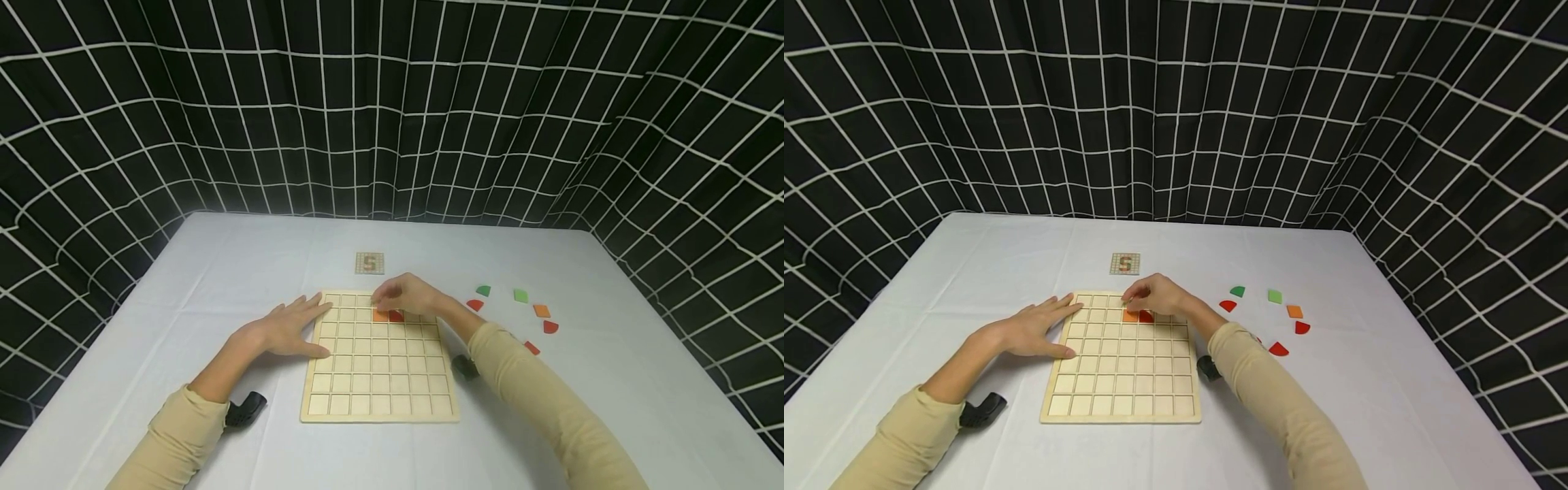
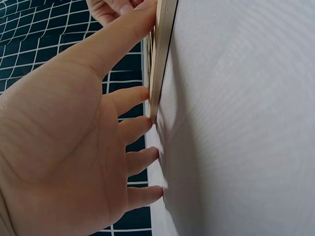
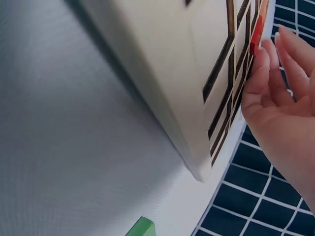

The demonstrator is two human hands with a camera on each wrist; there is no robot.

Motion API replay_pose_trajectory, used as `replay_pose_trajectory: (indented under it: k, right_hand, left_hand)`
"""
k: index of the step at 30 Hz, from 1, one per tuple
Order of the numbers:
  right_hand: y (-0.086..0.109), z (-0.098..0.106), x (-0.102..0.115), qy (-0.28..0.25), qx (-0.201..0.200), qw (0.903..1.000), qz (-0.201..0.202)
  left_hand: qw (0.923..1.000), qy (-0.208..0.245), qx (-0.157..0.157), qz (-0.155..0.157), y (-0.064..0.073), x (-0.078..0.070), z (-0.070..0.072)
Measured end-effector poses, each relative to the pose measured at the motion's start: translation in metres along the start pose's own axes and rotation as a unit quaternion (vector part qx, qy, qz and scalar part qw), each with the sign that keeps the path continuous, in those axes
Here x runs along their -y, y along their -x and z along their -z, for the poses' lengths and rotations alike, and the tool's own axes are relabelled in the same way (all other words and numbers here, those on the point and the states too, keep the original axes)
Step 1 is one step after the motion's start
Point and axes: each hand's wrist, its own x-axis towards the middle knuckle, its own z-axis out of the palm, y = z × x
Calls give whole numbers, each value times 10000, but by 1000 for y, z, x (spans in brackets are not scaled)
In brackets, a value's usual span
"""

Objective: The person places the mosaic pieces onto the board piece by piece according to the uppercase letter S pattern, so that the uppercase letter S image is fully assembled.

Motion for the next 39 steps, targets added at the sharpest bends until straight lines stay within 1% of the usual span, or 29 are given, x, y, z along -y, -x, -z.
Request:
replay_pose_trajectory:
  k: [4, 5, 6, 10, 12, 14, 18, 20, 25, 30, 36, 39]
  right_hand:
    - [3, 3, -1, -196, -178, 9996, -41]
    - [4, 4, -3, -280, -197, 9994, -51]
    - [7, 6, 1, -399, -197, 9990, -78]
    - [11, 15, -2, -749, -224, 9968, -191]
    - [13, 19, -2, -926, -267, 9950, -269]
    - [14, 24, -8, -1067, -342, 9933, -273]
    - [20, 34, -12, -1501, -458, 9874, -191]
    - [23, 39, -14, -1627, -525, 9851, -177]
    - [32, 51, -19, -1746, -634, 9824, -193]
    - [42, 60, -25, -1980, -788, 9766, -299]
    - [53, 70, -38, -1861, -925, 9770, -484]
    - [59, 74, -46, -1791, -968, 9769, -645]
  left_hand:
    - [10000, 15, -9, 5, 0, 0, -1]
    - [10000, 23, -16, -2, 0, 1, -1]
    - [10000, 24, -22, -10, 0, 1, -1]
    - [10000, 20, -24, -19, 0, 0, 0]
    - [10000, 16, -14, -23, 0, 0, 1]
    - [10000, 13, -13, -33, 0, 0, 1]
    - [10000, -7, -16, -62, 0, 1, 0]
    - [10000, 0, -15, -70, 0, 1, 0]
    - [10000, 20, 0, -55, 0, 0, 1]
    - [10000, 19, 13, -32, 0, 0, 1]
    - [10000, -2, 26, -43, 0, 0, 1]
    - [10000, -23, 21, -48, -1, 0, 1]
